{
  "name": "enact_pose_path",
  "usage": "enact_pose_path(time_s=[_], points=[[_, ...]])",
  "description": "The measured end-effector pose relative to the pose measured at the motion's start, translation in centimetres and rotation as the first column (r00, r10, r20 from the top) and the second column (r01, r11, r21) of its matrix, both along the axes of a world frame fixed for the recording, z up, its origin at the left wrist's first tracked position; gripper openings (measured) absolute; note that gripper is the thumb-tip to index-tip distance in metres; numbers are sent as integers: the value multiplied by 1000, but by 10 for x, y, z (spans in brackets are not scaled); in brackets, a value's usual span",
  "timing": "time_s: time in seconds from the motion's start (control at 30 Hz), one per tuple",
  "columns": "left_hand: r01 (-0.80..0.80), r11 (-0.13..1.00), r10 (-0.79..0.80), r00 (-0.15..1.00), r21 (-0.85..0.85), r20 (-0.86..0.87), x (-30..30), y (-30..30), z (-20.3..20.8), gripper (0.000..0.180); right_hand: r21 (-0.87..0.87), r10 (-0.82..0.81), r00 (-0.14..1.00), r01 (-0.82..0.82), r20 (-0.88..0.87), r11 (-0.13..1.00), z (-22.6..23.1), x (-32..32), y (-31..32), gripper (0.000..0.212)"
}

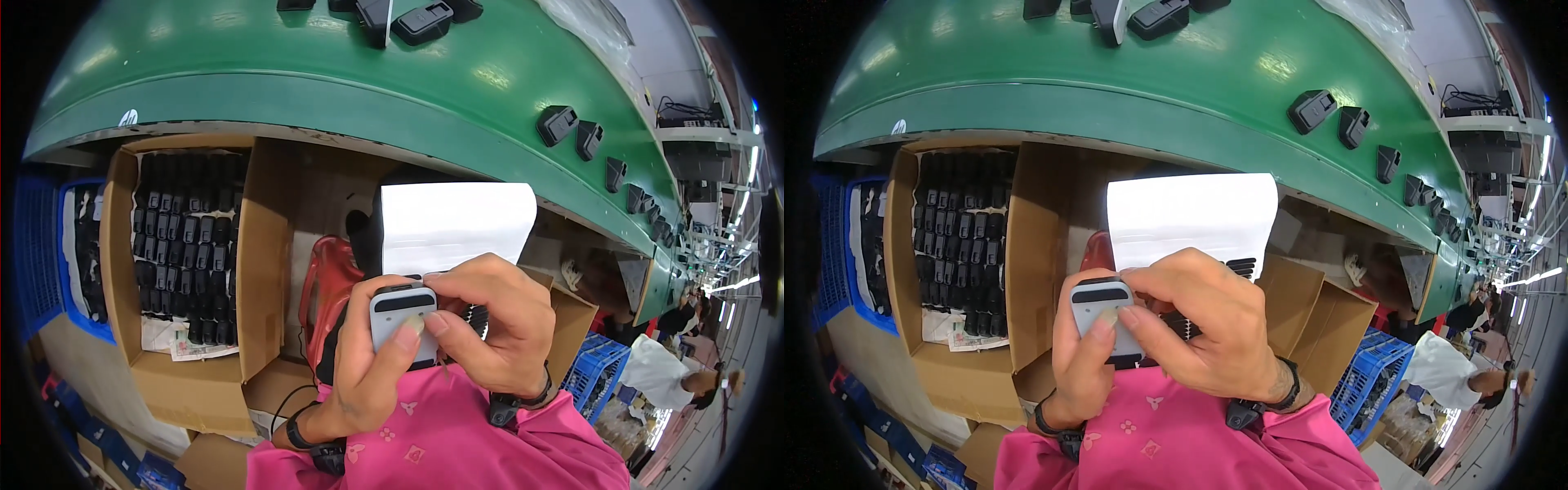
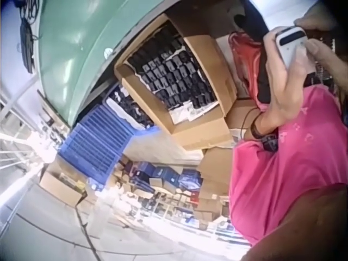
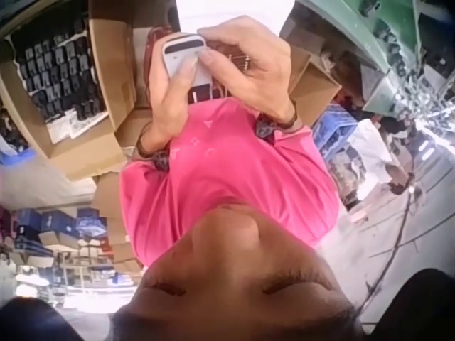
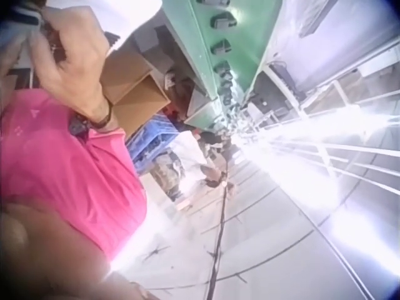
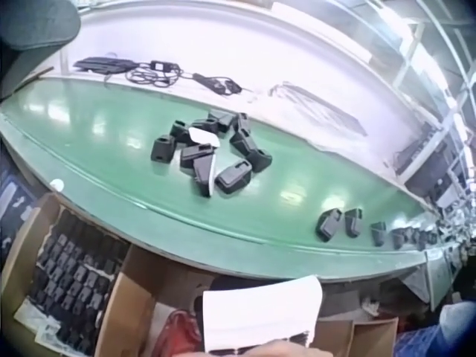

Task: Assembling small electronic components by snapping together plastic housing and internal parts, then sorting them into containers.

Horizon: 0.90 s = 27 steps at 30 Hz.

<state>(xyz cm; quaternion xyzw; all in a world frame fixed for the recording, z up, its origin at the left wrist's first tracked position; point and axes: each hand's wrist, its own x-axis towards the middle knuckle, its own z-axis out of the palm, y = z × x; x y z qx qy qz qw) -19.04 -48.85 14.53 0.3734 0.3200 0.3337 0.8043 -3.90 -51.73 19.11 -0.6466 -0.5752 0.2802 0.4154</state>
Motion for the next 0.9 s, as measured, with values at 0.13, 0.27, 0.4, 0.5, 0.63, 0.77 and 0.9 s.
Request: enact_pose_path(time_s=[0.13, 0.27, 0.4, 0.5, 0.63, 0.77, 0.9], points=[[21, 999, -21, 1000, 32, -23, 3, 0, 2, 37, 31, -35, 999, 34, 27, 999, 2, 2, -1, 24], [34, 941, 36, 979, 338, -198, 8, -2, 0, 43, 39, -95, 982, 90, 161, 995, 3, -1, -2, 23], [142, 661, 262, 877, 736, -404, 14, -3, -14, 56, 5, -111, 964, 113, 242, 994, 1, -5, -6, 22], [175, 588, 309, 853, 790, -420, 18, -7, -15, 61, -74, -152, 978, 164, 146, 984, 0, -5, -12, 20], [202, 518, 344, 840, 831, -419, 22, -4, -19, 62, -91, -175, 973, 190, 150, 978, -1, -3, -16, 16], [198, 532, 331, 846, 823, -418, 22, -5, -16, 61, -85, -164, 985, 168, 52, 982, -2, 4, -16, 11], [192, 597, 263, 870, 779, -416, 23, -6, -15, 52, -191, -208, 947, 163, -247, 968, -10, 11, -17, 10]])
